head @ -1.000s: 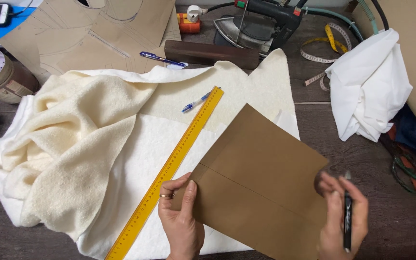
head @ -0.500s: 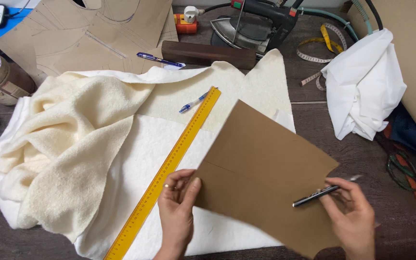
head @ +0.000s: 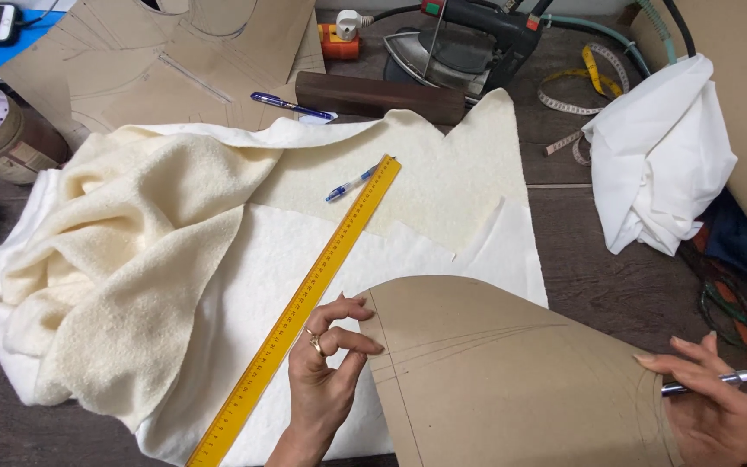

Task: The person uses a yellow ruler and a black pen to draw straight lines on a brown paper pattern piece. They measure and mark the paper, which is placed on a white fabric surface, to create a garment pattern.

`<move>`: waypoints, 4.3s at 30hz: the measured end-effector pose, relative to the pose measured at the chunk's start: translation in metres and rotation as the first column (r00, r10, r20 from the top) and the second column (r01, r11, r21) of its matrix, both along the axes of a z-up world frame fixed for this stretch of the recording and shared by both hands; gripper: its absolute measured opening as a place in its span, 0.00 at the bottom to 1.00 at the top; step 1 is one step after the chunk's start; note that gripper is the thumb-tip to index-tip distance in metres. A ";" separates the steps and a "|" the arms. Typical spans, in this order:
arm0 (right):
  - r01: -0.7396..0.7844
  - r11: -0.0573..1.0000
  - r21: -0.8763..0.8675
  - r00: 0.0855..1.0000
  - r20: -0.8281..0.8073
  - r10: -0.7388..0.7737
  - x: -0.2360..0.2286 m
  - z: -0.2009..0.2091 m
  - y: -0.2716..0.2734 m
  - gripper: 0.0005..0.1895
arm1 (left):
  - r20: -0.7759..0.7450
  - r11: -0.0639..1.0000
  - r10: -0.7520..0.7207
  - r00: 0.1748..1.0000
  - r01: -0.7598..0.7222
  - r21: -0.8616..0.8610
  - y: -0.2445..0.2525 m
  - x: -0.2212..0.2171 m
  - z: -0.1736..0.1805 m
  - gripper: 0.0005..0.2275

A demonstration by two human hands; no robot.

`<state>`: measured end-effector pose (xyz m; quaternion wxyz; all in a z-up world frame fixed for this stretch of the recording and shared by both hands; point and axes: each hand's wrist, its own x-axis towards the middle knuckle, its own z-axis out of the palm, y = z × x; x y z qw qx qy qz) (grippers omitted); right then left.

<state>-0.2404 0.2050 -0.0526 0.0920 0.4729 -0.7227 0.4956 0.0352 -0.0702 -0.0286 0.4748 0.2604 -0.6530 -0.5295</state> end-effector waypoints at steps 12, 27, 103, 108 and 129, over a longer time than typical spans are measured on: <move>-0.063 0.996 0.060 0.998 0.008 0.062 -0.004 0.023 0.007 0.08 | -0.021 0.998 -0.039 0.999 0.040 0.046 0.004 -0.002 -0.003 0.11; -0.363 0.905 0.224 0.930 0.151 0.336 -0.054 0.031 0.031 0.37 | 0.044 0.996 -0.084 0.996 0.082 0.033 0.003 -0.002 -0.008 0.05; -0.179 0.984 0.024 0.816 0.561 0.135 0.033 -0.041 -0.209 0.30 | 0.921 0.997 0.072 0.382 0.004 -0.080 -0.024 0.033 -0.085 0.24; -0.203 0.979 0.027 0.757 0.638 0.139 0.032 -0.079 -0.226 0.16 | 0.934 0.997 0.025 0.358 0.056 -0.048 -0.021 0.038 -0.096 0.23; -0.229 0.964 0.136 0.755 0.649 0.087 0.039 -0.094 -0.223 0.08 | 0.953 1.000 0.009 0.302 0.009 -0.012 -0.011 0.038 -0.111 0.23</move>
